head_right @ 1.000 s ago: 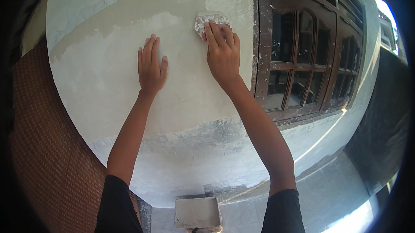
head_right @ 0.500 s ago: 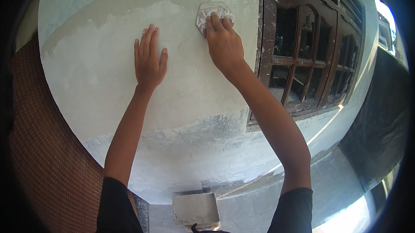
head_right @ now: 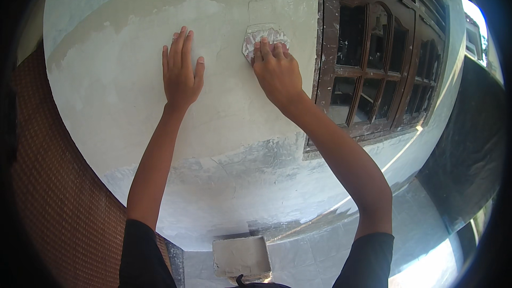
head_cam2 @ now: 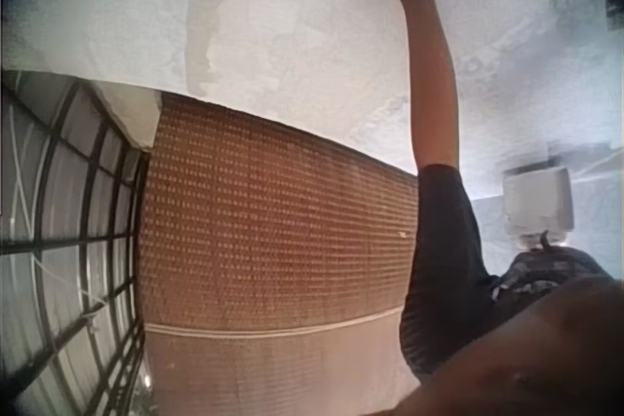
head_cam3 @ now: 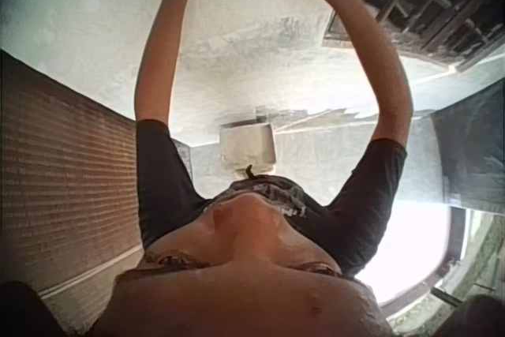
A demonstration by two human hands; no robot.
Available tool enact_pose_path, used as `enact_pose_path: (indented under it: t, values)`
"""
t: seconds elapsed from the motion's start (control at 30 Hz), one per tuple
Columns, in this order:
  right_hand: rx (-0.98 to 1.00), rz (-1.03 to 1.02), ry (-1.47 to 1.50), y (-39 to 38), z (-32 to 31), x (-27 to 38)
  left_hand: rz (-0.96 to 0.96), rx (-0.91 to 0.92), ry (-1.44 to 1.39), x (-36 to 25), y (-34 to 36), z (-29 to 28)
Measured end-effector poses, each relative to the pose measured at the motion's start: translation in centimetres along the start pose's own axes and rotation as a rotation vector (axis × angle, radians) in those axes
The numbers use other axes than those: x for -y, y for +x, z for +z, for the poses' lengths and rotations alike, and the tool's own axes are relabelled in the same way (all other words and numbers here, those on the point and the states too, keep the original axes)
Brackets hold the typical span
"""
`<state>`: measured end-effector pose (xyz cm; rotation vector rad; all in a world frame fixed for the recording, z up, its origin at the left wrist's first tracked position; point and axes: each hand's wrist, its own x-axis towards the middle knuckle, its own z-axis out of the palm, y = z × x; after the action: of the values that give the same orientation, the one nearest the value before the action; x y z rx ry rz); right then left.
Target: The person applies wall filler to a wall using a putty knife to patch cracks or imperfections.
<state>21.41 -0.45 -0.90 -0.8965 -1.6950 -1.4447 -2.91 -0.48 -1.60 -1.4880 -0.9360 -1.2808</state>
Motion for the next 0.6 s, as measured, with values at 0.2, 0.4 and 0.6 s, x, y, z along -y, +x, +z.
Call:
enact_pose_path:
  t: [0.2,0.4,0.6]
  values:
    - [-0.152,-0.031,0.142,-2.2,-2.6,0.3,0.006,0.002,-0.035,0.1,-0.1,0.2]
    - [-0.325,0.023,0.336,-1.0,-2.6,-1.9,0.008,0.009,-0.033,0.2,-0.2,0.1]
    - [-0.388,0.684,0.773,3.6,-1.3,-4.9,0.001,0.015,0.007,0.1,0.0,0.1]
